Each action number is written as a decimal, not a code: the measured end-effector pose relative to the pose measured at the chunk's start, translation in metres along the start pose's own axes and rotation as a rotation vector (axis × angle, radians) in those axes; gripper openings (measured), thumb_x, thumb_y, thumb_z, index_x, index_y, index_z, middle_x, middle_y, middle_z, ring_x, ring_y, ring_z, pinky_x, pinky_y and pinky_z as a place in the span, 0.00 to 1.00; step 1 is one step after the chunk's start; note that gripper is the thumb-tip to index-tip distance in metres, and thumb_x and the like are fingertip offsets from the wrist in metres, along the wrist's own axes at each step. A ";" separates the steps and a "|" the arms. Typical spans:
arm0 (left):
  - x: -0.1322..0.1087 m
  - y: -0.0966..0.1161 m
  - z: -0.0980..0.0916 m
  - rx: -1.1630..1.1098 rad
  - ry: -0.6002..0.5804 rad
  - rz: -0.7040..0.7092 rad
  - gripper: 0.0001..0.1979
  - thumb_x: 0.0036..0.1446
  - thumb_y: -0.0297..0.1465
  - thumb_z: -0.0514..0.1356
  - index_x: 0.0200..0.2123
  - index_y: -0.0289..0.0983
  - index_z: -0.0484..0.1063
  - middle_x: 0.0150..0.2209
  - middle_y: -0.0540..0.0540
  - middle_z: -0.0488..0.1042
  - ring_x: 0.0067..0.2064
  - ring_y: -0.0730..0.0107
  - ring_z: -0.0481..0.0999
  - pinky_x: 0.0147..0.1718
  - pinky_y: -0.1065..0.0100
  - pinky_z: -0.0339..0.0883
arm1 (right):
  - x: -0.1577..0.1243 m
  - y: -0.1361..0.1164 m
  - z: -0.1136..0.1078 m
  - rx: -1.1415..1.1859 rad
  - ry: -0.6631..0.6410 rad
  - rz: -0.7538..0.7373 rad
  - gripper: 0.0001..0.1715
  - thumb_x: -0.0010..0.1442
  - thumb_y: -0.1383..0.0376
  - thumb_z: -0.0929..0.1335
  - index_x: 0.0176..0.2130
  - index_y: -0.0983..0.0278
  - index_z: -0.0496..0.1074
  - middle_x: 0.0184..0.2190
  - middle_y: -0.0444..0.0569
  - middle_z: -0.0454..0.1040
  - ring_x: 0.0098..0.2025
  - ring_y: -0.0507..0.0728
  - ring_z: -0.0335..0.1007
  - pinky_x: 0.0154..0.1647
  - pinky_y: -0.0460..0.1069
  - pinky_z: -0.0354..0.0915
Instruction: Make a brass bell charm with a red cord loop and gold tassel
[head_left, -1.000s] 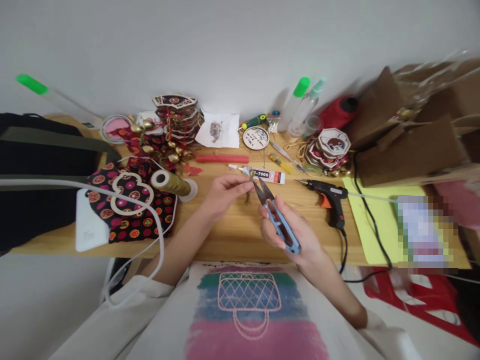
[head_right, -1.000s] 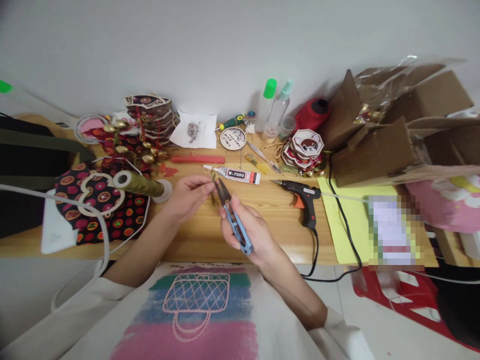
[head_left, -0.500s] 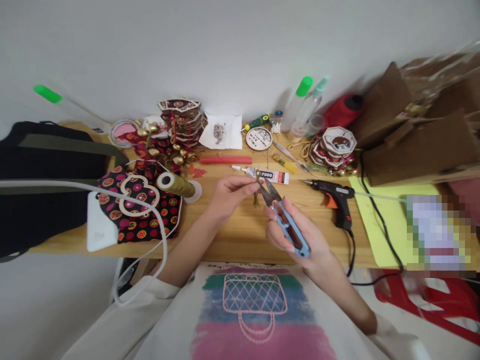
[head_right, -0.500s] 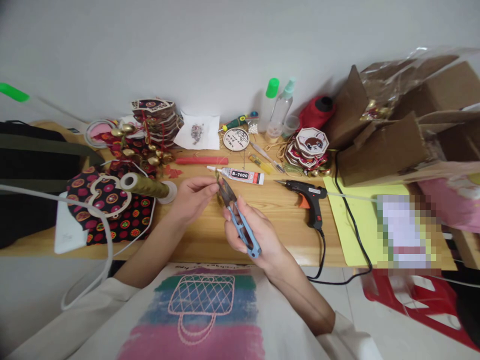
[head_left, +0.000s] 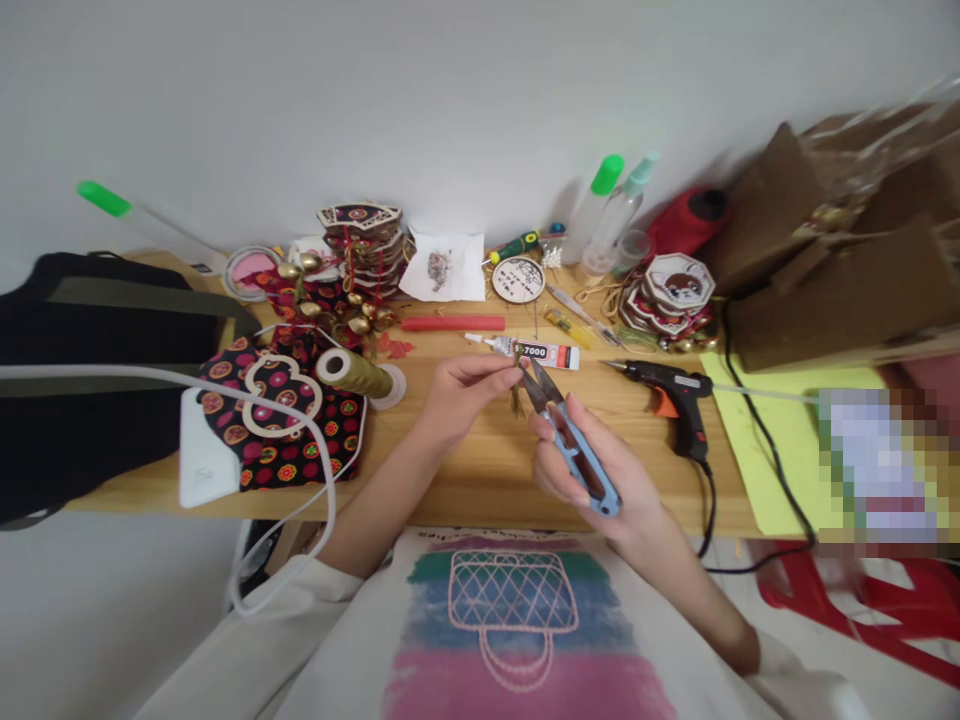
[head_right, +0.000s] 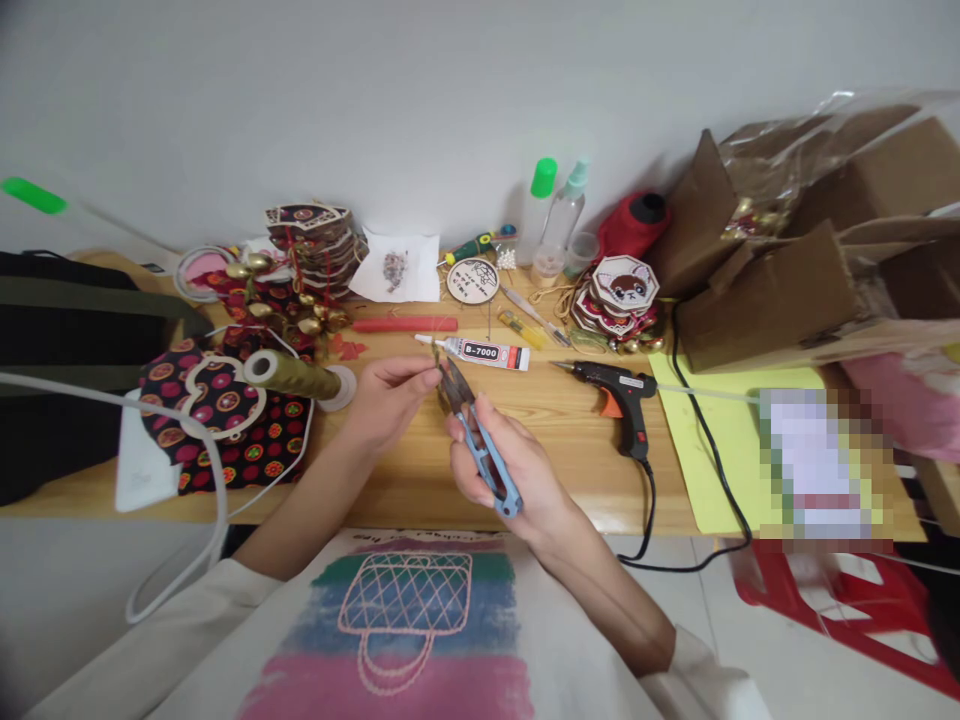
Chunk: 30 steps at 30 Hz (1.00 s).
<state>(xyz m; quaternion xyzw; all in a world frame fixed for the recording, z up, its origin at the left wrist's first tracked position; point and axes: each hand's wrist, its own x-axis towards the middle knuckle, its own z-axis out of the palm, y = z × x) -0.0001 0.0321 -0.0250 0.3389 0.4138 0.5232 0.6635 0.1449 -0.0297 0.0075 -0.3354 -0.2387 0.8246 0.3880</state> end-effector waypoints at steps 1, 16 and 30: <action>0.000 0.000 0.000 0.003 0.001 0.005 0.12 0.30 0.37 0.75 0.23 0.41 0.81 0.28 0.48 0.82 0.30 0.71 0.78 0.36 0.68 0.72 | 0.000 0.000 0.000 0.015 -0.008 0.004 0.23 0.63 0.48 0.60 0.30 0.63 0.64 0.08 0.35 0.56 0.12 0.45 0.43 0.16 0.44 0.43; 0.001 -0.005 -0.003 0.002 0.025 -0.001 0.10 0.32 0.34 0.74 0.23 0.41 0.81 0.28 0.49 0.81 0.31 0.73 0.78 0.37 0.68 0.71 | 0.001 0.001 0.001 0.118 -0.062 0.032 0.21 0.64 0.50 0.60 0.29 0.63 0.62 0.09 0.35 0.54 0.12 0.46 0.42 0.17 0.44 0.43; 0.002 -0.008 -0.004 0.007 -0.003 0.014 0.10 0.35 0.35 0.74 0.25 0.40 0.81 0.30 0.48 0.82 0.33 0.72 0.79 0.40 0.69 0.70 | 0.004 0.002 0.004 0.125 -0.030 0.043 0.19 0.63 0.51 0.61 0.29 0.62 0.60 0.08 0.33 0.53 0.12 0.46 0.40 0.17 0.45 0.42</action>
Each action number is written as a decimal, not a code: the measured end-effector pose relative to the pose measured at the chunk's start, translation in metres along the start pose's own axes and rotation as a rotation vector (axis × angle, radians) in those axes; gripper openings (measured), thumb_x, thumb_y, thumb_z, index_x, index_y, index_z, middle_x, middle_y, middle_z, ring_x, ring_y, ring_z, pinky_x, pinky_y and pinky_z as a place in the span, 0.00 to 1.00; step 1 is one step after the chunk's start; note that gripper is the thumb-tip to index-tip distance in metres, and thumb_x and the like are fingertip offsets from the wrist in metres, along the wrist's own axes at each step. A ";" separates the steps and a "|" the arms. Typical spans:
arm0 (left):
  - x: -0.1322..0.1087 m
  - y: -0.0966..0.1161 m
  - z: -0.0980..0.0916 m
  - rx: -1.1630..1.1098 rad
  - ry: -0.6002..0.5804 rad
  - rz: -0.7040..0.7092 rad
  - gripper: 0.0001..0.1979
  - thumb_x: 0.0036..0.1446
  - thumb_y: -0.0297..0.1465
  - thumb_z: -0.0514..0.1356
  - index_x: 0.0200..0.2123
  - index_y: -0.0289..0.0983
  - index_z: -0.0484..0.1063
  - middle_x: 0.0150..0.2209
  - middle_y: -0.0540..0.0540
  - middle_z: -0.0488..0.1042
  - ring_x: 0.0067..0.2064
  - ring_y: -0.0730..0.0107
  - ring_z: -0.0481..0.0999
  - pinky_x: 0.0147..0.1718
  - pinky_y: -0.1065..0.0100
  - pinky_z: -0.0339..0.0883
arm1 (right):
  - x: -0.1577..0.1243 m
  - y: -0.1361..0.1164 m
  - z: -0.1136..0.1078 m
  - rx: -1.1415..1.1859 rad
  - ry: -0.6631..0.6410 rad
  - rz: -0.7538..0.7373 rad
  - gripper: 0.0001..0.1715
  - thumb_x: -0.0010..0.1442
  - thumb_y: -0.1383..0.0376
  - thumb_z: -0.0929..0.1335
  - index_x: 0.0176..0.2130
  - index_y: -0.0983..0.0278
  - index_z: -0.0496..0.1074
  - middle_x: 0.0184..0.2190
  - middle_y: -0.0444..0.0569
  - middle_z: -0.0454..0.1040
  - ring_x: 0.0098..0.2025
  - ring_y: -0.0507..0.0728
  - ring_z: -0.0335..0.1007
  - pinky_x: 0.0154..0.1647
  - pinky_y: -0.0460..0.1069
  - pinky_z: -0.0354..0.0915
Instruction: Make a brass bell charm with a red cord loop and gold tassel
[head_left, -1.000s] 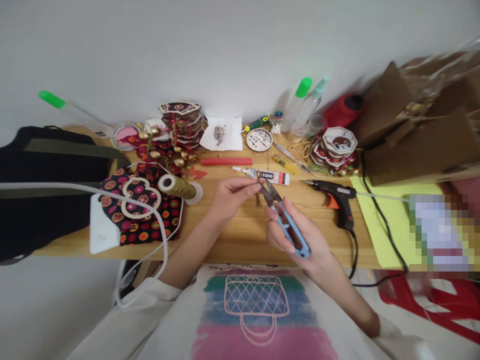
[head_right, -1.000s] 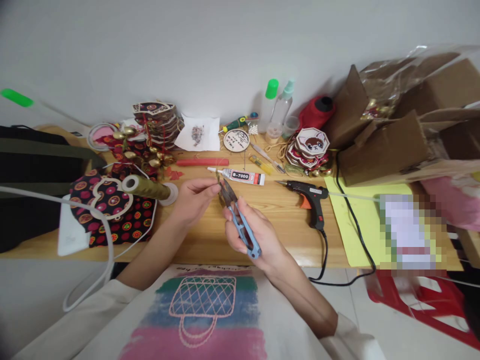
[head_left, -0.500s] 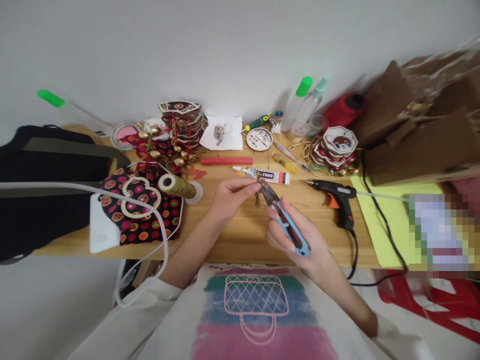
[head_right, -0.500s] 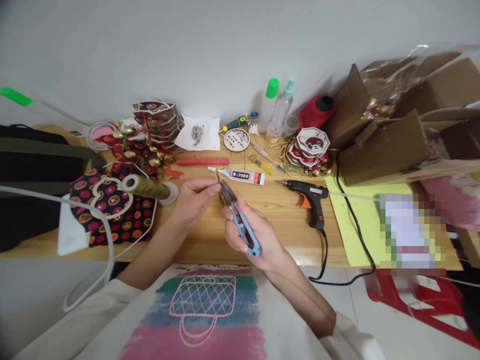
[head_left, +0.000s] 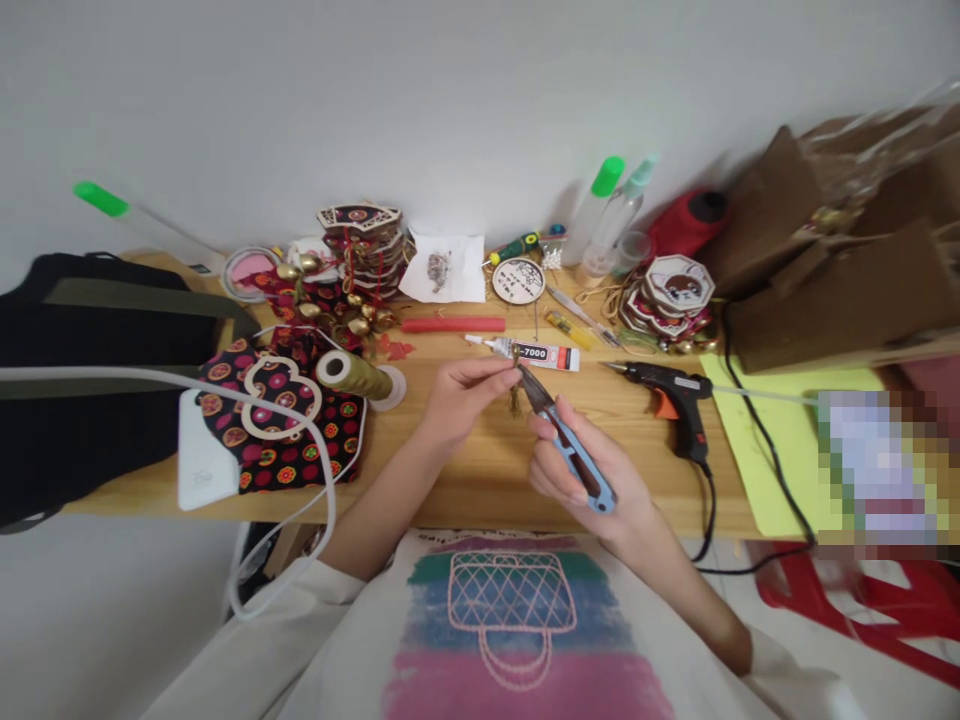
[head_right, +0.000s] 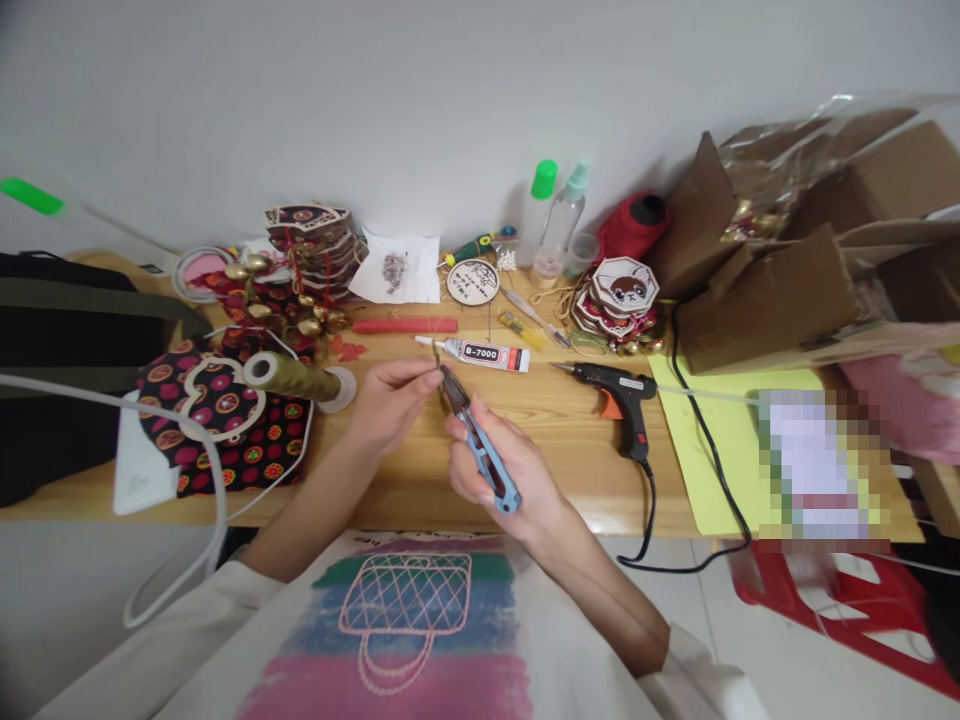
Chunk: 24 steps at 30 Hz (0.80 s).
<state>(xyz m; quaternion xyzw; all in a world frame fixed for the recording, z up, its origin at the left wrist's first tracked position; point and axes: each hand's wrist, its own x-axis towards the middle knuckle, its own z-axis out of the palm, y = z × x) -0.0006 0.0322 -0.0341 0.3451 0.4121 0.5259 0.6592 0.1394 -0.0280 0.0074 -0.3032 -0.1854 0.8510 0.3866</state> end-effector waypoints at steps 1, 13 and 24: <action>0.000 0.000 0.000 0.004 0.010 -0.002 0.10 0.34 0.35 0.74 0.24 0.40 0.81 0.30 0.47 0.82 0.32 0.72 0.79 0.39 0.69 0.70 | 0.000 0.000 0.000 -0.001 0.005 -0.001 0.19 0.63 0.51 0.61 0.29 0.62 0.60 0.08 0.33 0.52 0.12 0.46 0.40 0.17 0.45 0.42; 0.000 0.000 0.000 -0.036 0.029 -0.051 0.12 0.33 0.35 0.74 0.25 0.39 0.81 0.27 0.48 0.81 0.27 0.74 0.76 0.36 0.68 0.70 | 0.001 0.000 -0.001 0.009 0.055 -0.043 0.19 0.62 0.51 0.62 0.28 0.62 0.61 0.08 0.33 0.52 0.12 0.46 0.39 0.17 0.44 0.43; -0.001 0.003 -0.002 -0.152 -0.016 -0.158 0.15 0.33 0.34 0.74 0.28 0.36 0.80 0.23 0.49 0.77 0.25 0.79 0.72 0.28 0.74 0.64 | 0.025 0.004 -0.023 -0.250 0.510 -0.429 0.27 0.49 0.42 0.69 0.29 0.62 0.67 0.34 0.47 0.76 0.24 0.50 0.68 0.22 0.45 0.60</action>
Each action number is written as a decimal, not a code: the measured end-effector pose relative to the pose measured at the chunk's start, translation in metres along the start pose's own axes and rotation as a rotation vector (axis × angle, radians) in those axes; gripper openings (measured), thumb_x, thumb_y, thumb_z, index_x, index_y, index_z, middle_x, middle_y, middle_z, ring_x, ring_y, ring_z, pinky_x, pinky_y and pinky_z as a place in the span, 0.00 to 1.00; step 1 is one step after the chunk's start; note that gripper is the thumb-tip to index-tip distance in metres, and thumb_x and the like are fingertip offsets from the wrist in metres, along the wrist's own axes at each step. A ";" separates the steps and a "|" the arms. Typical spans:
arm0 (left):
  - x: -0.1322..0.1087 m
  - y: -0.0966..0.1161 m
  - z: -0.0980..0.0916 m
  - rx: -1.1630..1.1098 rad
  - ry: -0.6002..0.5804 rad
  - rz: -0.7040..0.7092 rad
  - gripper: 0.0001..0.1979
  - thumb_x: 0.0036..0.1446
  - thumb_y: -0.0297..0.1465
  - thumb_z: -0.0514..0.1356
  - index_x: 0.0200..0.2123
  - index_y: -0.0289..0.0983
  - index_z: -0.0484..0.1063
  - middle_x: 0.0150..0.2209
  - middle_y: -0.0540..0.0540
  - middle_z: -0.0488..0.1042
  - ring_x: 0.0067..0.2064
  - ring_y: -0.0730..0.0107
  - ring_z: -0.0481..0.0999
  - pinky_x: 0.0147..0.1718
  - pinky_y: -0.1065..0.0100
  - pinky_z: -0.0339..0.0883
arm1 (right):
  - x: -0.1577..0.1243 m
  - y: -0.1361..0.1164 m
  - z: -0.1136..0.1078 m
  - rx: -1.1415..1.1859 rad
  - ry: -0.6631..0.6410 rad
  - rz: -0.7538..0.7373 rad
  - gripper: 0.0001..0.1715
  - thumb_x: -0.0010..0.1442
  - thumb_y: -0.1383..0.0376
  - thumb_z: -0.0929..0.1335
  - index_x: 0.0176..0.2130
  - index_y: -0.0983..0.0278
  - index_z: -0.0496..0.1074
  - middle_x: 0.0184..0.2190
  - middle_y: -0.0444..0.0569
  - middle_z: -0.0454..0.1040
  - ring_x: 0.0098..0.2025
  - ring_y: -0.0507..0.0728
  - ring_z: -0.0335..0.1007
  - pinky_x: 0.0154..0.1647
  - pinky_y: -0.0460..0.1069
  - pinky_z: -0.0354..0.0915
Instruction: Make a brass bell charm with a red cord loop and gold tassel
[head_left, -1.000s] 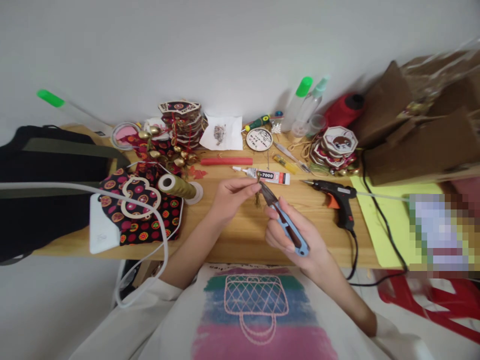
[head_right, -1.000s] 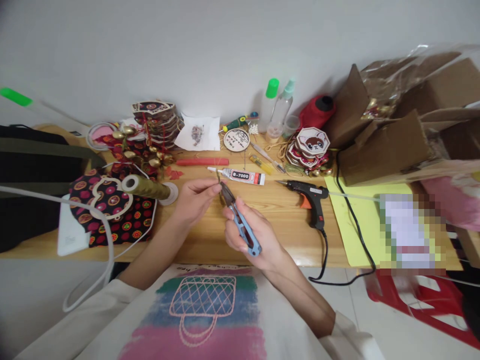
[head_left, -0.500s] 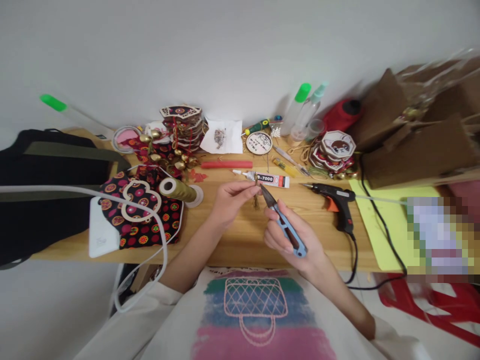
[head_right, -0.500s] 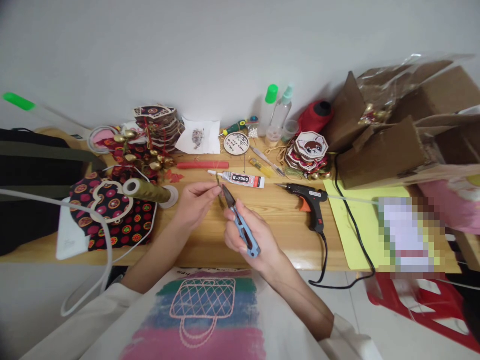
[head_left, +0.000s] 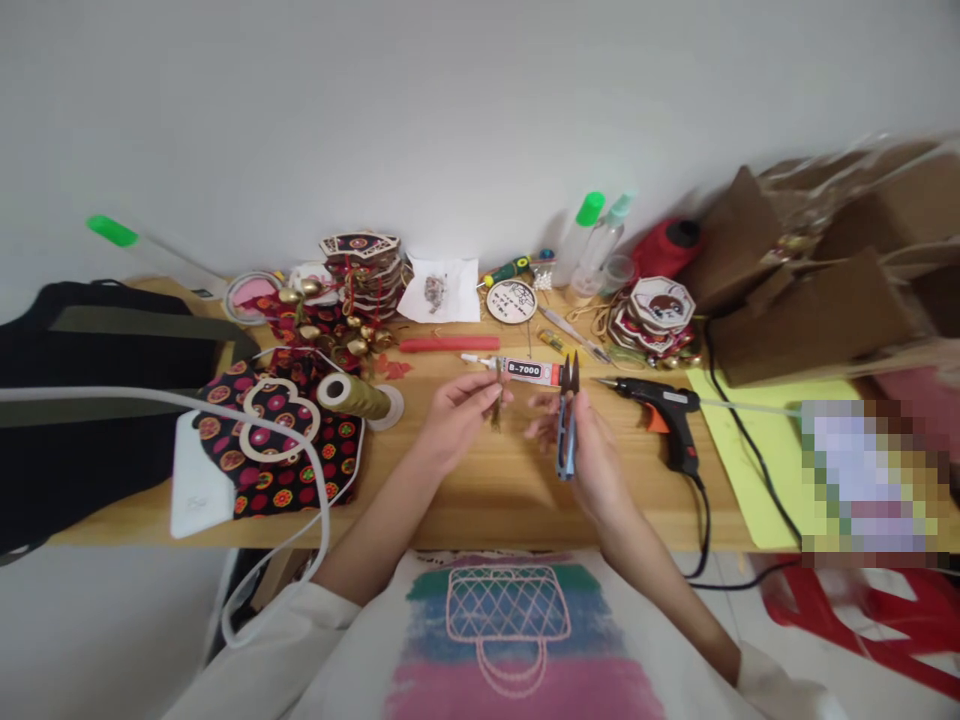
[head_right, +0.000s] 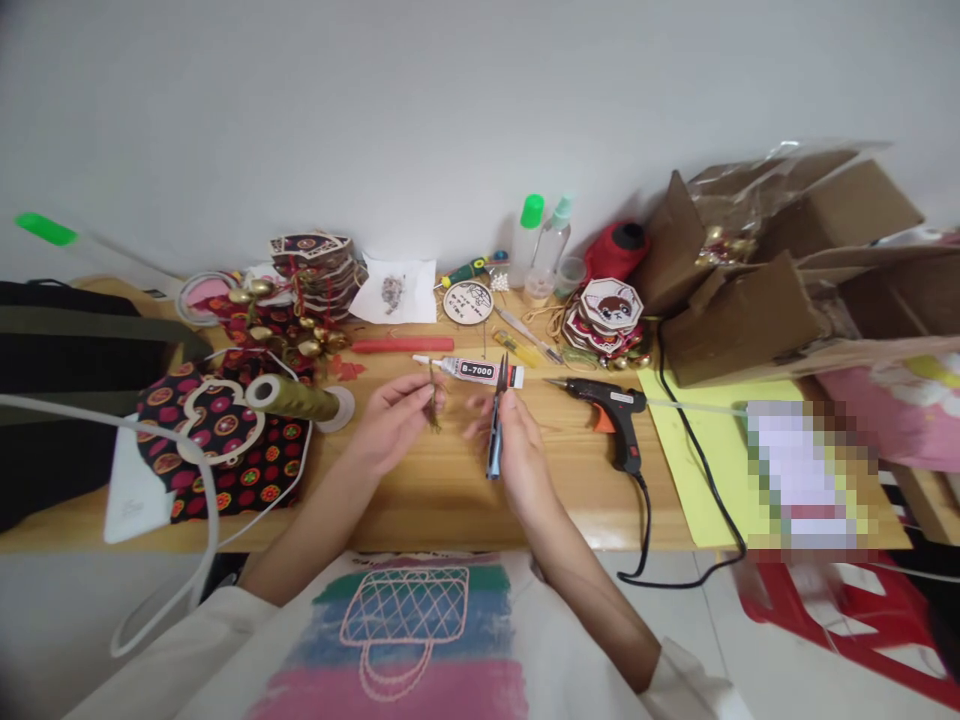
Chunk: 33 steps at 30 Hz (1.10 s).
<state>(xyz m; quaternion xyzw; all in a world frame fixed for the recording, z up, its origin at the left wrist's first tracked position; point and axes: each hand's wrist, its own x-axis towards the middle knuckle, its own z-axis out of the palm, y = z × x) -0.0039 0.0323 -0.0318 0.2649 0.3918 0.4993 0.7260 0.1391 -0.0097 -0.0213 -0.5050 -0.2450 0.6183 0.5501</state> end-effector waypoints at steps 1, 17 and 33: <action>0.000 0.000 0.000 -0.006 -0.007 -0.018 0.15 0.33 0.34 0.74 0.29 0.35 0.80 0.22 0.49 0.76 0.26 0.79 0.72 0.28 0.75 0.64 | 0.004 0.002 -0.001 0.003 -0.009 0.000 0.27 0.49 0.42 0.69 0.29 0.62 0.68 0.41 0.48 0.76 0.27 0.51 0.71 0.23 0.46 0.62; -0.008 0.016 -0.027 0.441 0.202 0.361 0.17 0.44 0.30 0.68 0.41 0.36 0.77 0.28 0.50 0.77 0.29 0.75 0.74 0.32 0.72 0.67 | 0.040 0.023 -0.009 0.144 -0.231 0.256 0.26 0.52 0.43 0.68 0.25 0.63 0.67 0.38 0.54 0.80 0.43 0.57 0.76 0.53 0.54 0.63; -0.030 0.034 -0.020 0.294 0.113 0.331 0.17 0.38 0.30 0.71 0.36 0.35 0.77 0.26 0.51 0.76 0.29 0.75 0.75 0.31 0.73 0.68 | 0.036 0.023 0.039 0.074 -0.429 0.187 0.25 0.51 0.44 0.69 0.26 0.62 0.64 0.41 0.54 0.78 0.47 0.59 0.75 0.49 0.55 0.70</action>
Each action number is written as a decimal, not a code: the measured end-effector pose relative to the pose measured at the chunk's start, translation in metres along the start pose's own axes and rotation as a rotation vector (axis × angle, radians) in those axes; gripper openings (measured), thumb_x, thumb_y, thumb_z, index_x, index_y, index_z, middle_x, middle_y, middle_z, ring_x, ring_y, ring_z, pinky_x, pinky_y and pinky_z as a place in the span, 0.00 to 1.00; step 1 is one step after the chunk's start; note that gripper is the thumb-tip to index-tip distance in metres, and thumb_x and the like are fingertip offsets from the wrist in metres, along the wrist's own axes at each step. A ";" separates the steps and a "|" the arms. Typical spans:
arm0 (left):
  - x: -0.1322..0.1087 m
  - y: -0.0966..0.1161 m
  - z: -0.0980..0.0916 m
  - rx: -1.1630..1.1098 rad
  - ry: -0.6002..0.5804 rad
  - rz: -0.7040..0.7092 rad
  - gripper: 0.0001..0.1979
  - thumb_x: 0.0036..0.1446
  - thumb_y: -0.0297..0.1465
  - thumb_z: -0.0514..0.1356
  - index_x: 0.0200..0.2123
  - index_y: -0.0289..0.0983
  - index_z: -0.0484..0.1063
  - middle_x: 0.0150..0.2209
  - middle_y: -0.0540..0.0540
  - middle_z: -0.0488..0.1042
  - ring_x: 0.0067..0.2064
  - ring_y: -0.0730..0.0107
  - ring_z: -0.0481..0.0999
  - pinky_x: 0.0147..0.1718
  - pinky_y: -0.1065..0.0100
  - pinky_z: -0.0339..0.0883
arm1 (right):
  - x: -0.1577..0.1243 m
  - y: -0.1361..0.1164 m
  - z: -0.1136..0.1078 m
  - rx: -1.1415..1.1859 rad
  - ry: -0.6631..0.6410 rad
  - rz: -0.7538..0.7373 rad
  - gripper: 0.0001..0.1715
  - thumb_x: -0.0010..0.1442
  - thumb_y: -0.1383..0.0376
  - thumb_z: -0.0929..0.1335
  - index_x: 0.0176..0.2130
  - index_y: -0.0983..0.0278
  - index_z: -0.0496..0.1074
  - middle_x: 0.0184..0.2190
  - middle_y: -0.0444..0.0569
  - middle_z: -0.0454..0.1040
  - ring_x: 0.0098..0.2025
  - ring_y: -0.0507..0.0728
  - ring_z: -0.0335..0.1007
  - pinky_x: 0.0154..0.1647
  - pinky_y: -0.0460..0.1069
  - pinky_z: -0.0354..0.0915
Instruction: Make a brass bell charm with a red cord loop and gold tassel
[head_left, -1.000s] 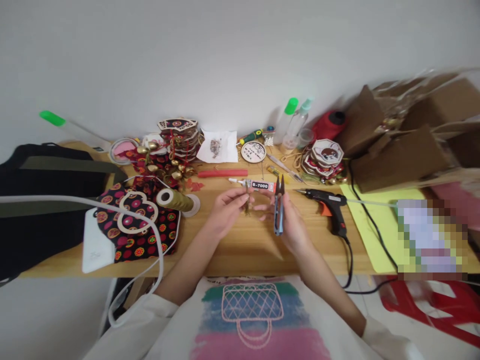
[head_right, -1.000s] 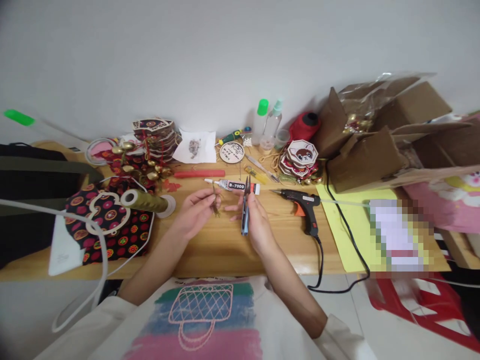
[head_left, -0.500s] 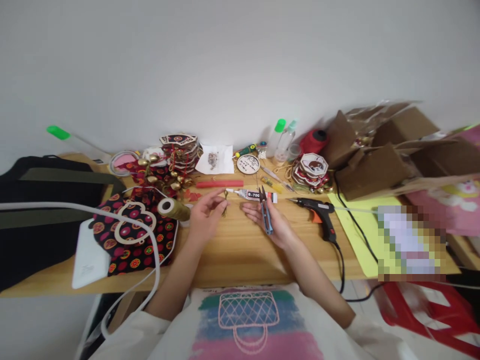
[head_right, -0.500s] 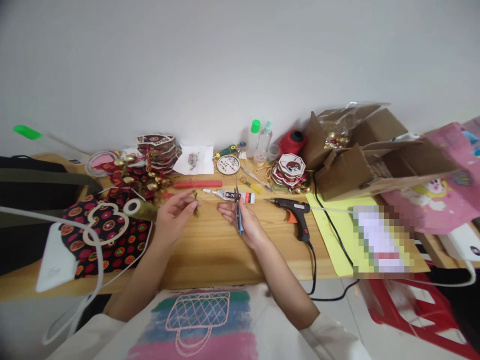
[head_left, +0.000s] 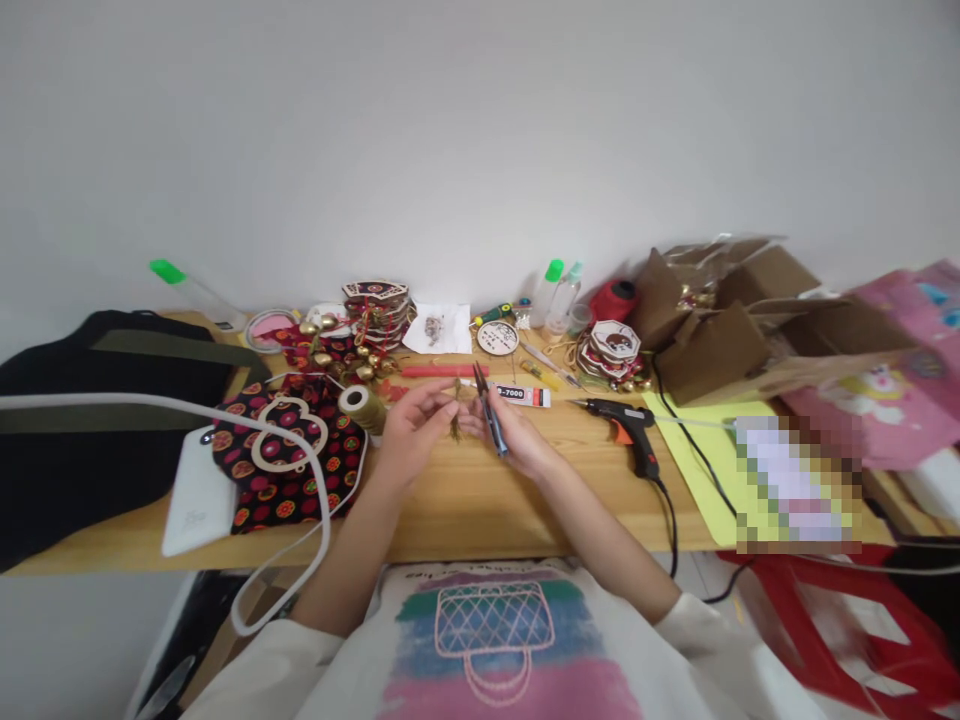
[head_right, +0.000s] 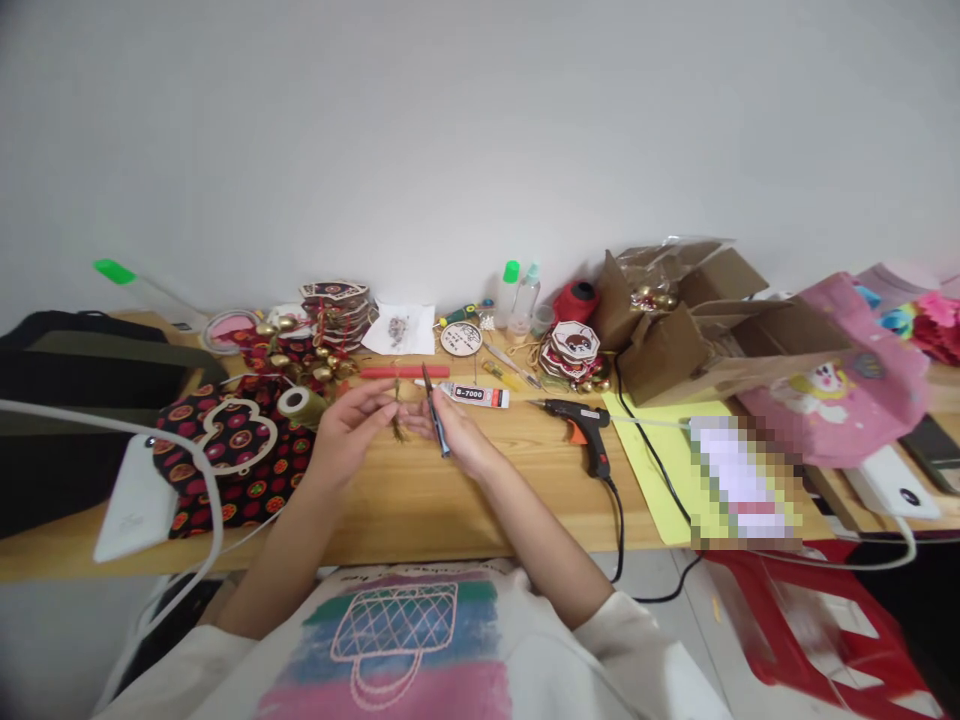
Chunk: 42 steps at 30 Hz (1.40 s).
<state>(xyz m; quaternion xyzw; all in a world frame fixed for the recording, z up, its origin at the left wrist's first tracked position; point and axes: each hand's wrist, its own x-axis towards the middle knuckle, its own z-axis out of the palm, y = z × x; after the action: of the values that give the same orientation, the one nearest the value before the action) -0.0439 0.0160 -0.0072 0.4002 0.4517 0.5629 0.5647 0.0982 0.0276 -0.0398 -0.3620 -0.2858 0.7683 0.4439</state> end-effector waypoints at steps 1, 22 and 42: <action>-0.001 0.001 -0.001 -0.022 -0.008 -0.006 0.17 0.38 0.30 0.71 0.36 0.35 0.77 0.25 0.51 0.76 0.29 0.75 0.74 0.31 0.73 0.67 | 0.002 0.002 0.000 0.005 -0.005 0.003 0.26 0.53 0.43 0.68 0.26 0.62 0.63 0.40 0.55 0.79 0.47 0.59 0.75 0.49 0.55 0.69; -0.001 0.009 0.002 -0.065 -0.096 -0.185 0.16 0.37 0.30 0.71 0.34 0.34 0.79 0.23 0.49 0.76 0.27 0.75 0.73 0.28 0.72 0.65 | -0.065 -0.027 -0.009 -0.058 0.012 0.068 0.28 0.52 0.41 0.66 0.31 0.63 0.64 0.11 0.36 0.60 0.14 0.46 0.49 0.15 0.42 0.46; 0.010 -0.001 0.010 -0.025 -0.151 -0.203 0.17 0.41 0.29 0.71 0.38 0.35 0.78 0.26 0.49 0.77 0.29 0.76 0.73 0.31 0.75 0.64 | -0.061 -0.023 -0.002 0.470 -0.334 0.304 0.23 0.68 0.53 0.53 0.30 0.63 0.62 0.09 0.34 0.51 0.13 0.47 0.32 0.14 0.41 0.43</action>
<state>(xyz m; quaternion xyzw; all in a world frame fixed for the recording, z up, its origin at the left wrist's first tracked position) -0.0345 0.0269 -0.0057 0.3864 0.4390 0.4769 0.6562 0.1317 -0.0159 -0.0050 -0.1573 -0.1121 0.9194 0.3425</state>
